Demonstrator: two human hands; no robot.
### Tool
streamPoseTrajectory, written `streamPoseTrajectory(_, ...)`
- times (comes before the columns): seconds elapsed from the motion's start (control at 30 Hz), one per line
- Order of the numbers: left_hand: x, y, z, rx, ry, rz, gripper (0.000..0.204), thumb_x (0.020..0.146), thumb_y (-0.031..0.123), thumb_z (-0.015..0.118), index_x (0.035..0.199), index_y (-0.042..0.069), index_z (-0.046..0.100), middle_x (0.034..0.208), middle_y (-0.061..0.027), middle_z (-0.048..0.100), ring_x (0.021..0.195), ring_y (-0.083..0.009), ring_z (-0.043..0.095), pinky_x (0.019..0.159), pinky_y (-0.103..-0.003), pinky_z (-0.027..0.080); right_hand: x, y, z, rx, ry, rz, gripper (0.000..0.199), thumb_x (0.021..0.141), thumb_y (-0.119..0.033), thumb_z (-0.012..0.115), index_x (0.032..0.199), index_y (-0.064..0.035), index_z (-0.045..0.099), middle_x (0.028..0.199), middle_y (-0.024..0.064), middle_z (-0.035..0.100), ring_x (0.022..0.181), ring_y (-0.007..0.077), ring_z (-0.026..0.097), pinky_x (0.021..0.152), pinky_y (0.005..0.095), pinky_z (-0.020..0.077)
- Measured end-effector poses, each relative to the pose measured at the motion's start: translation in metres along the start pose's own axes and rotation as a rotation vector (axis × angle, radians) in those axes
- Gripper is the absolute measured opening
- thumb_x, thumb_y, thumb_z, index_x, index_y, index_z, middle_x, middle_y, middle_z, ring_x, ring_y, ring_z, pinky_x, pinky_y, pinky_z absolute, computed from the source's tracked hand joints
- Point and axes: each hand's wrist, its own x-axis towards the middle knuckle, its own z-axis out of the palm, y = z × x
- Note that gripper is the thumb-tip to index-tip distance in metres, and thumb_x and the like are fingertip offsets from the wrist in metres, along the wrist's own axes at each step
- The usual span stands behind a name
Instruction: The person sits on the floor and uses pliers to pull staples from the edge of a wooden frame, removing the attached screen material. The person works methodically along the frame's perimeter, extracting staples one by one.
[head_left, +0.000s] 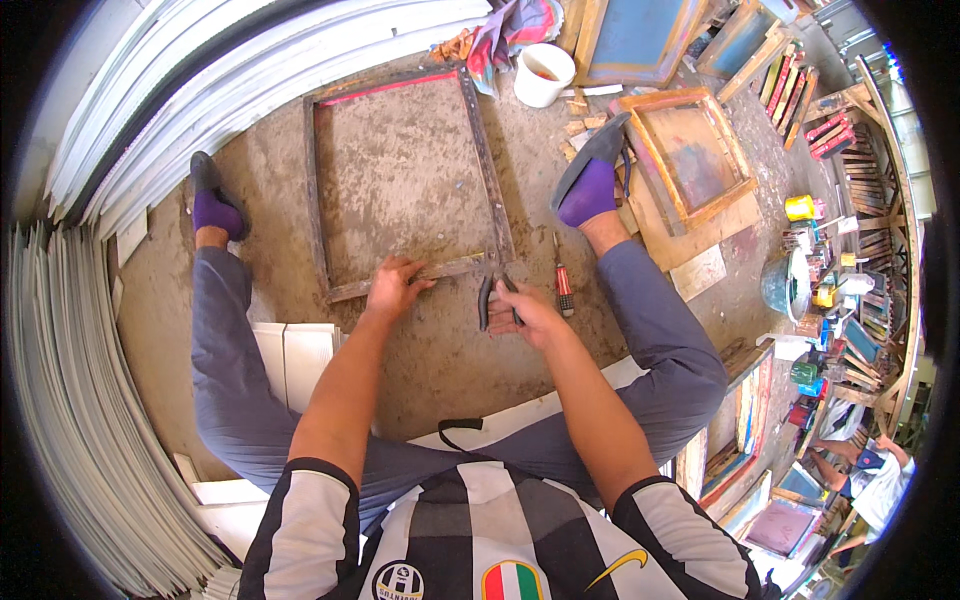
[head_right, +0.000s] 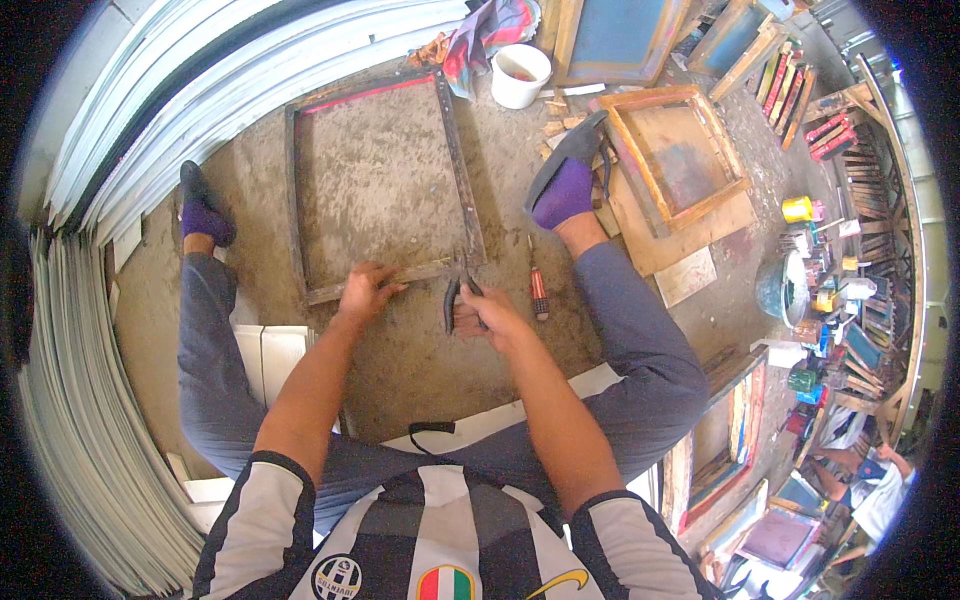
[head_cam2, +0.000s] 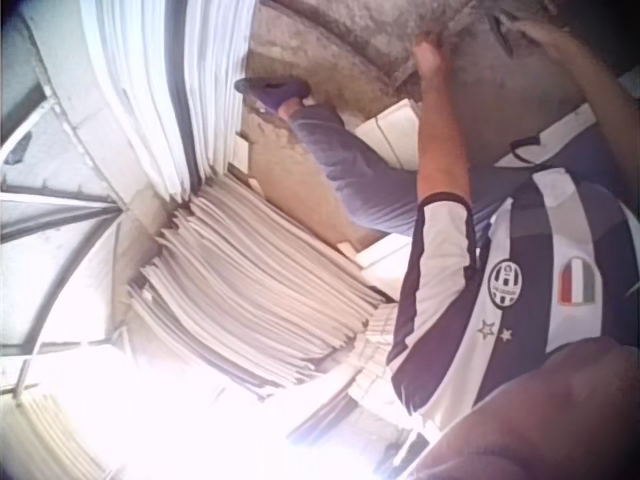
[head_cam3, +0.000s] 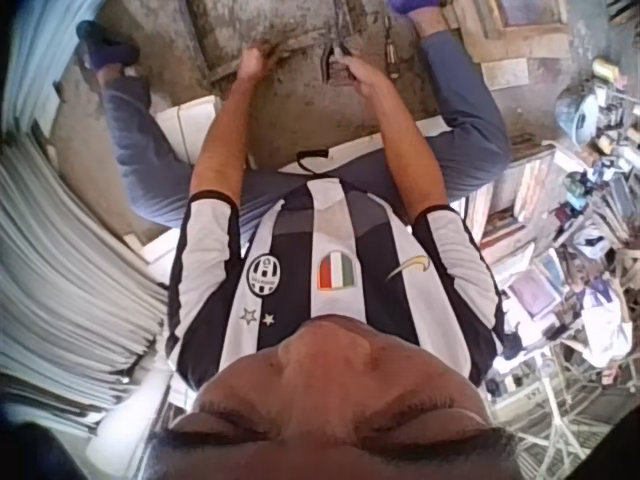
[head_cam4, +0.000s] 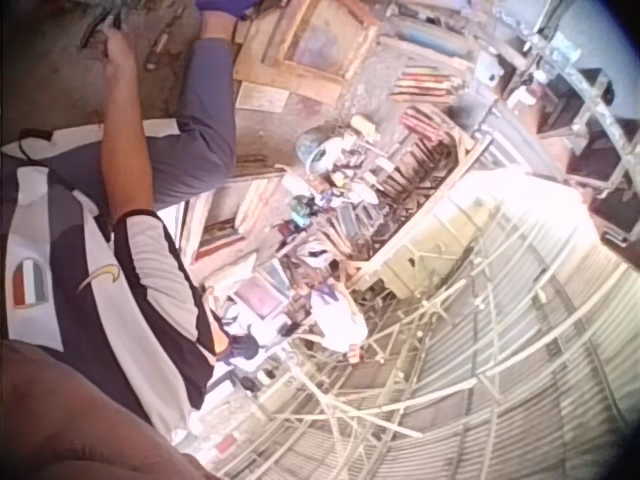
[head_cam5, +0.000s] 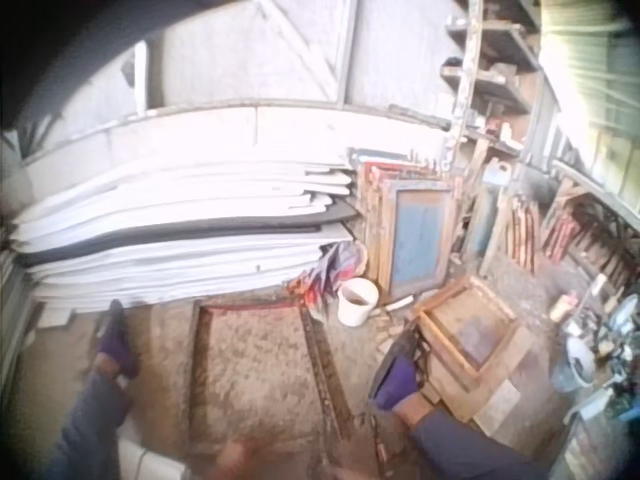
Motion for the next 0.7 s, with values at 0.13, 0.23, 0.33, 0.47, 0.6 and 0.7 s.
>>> streamPoseTrajectory(0.13,-0.006,-0.011,-0.023,0.06,-0.051,-0.026,0.041,0.074,0.02,0.083,0.111,0.005,0.073,0.11,-0.0149,0.069,0.106,-0.0335,0.06,0.092,-0.043,0.051,0.001,0.026,-0.011,-0.068,-0.007,0.099,0.043,0.098,-0.04,0.06,0.123,-0.0053,0.057,0.102,0.0149,0.068,0.085,0.0262,0.069,0.068,0.0404,0.0586)
streamPoseTrajectory(0.23,-0.012,-0.01,-0.04,0.096,-0.033,-0.034,0.043,0.074,0.021,0.083,0.112,0.004,0.072,0.111,-0.0144,0.069,0.107,-0.0332,0.059,0.092,-0.043,0.051,0.014,0.031,-0.013,-0.129,-0.038,0.121,0.044,0.098,-0.041,0.06,0.122,-0.0042,0.057,0.104,0.0161,0.068,0.086,0.0272,0.069,0.068,0.0408,0.0588)
streamPoseTrajectory(0.33,-0.013,-0.001,-0.047,0.183,-0.018,-0.024,0.049,0.076,0.027,0.083,0.119,0.008,0.069,0.122,-0.0147,0.064,0.114,-0.0346,0.056,0.097,-0.047,0.048,0.025,0.029,-0.013,-0.159,-0.1,0.137,0.046,0.098,-0.042,0.06,0.122,-0.0033,0.058,0.104,0.017,0.068,0.087,0.028,0.069,0.069,0.0419,0.0594)
streamPoseTrajectory(0.47,-0.013,0.033,-0.026,0.302,-0.039,0.08,0.066,0.081,0.041,0.076,0.139,0.016,0.055,0.145,-0.0169,0.046,0.132,-0.0386,0.042,0.111,-0.054,0.034,0.034,0.024,-0.015,-0.202,-0.181,0.162,0.048,0.098,-0.043,0.06,0.123,-0.0024,0.057,0.106,0.0182,0.067,0.089,0.0289,0.068,0.072,0.0432,0.06)
streamPoseTrajectory(0.6,-0.017,0.056,0.005,0.411,-0.123,0.061,0.079,0.085,0.051,0.07,0.152,0.027,0.036,0.157,-0.0195,0.026,0.143,-0.0411,0.027,0.114,-0.057,0.027,0.039,0.026,-0.022,-0.219,-0.159,0.165,0.048,0.098,-0.043,0.059,0.125,-0.0031,0.055,0.109,0.0193,0.066,0.091,0.0286,0.068,0.072,0.0438,0.0593)
streamPoseTrajectory(0.7,-0.028,0.058,0.019,0.416,-0.13,0.036,0.079,0.086,0.053,0.068,0.154,0.031,0.033,0.161,-0.0195,0.018,0.147,-0.0415,0.02,0.117,-0.057,0.022,0.039,0.029,-0.028,-0.206,-0.161,0.159,0.048,0.098,-0.043,0.059,0.126,-0.0044,0.055,0.11,0.0189,0.066,0.091,0.0283,0.067,0.07,0.0436,0.0582)
